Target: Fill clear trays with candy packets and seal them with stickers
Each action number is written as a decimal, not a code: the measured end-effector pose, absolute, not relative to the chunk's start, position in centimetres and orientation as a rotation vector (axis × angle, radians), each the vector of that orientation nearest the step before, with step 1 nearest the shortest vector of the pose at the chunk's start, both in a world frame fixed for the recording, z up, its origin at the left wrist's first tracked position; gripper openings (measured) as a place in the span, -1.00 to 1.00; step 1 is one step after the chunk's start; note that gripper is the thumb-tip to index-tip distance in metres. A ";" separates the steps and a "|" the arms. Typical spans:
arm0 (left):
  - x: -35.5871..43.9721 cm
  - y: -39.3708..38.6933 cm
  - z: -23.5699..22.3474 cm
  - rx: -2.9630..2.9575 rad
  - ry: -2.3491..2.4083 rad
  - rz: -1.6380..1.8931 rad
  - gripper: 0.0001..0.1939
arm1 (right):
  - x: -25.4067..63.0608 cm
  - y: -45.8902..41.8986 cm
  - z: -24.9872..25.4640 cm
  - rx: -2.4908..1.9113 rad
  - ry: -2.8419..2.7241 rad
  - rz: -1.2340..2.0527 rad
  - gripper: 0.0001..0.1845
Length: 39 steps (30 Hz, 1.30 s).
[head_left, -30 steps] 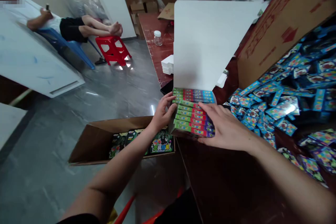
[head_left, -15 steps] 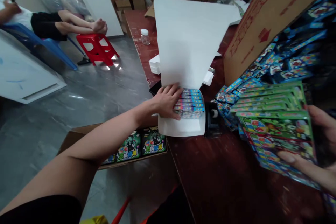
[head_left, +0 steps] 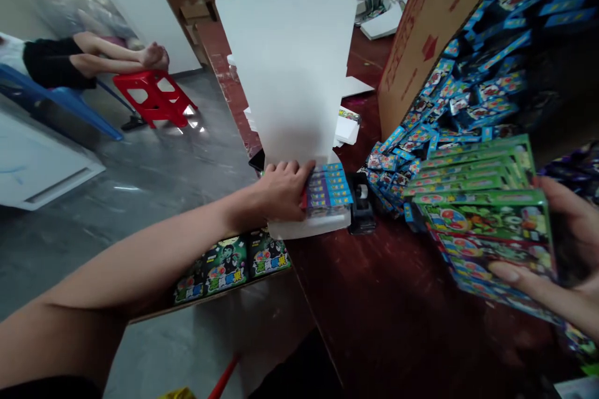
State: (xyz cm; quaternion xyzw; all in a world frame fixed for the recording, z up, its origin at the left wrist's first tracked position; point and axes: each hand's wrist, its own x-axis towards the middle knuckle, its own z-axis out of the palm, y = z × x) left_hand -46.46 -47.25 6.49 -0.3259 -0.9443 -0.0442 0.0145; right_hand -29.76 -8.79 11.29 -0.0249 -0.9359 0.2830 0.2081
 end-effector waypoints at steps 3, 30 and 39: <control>-44.1 -47.1 5.4 -1.041 -2.943 -0.153 0.18 | -31.4 -9.3 11.9 0.003 -2.595 0.949 0.13; -38.6 -48.3 2.2 -0.951 -2.698 -0.419 -0.07 | -50.8 -28.3 8.4 1.265 -2.713 0.203 0.09; -37.7 -48.5 2.4 -0.998 -2.397 -0.726 -0.33 | -54.2 -32.6 8.0 1.394 -2.795 0.170 0.13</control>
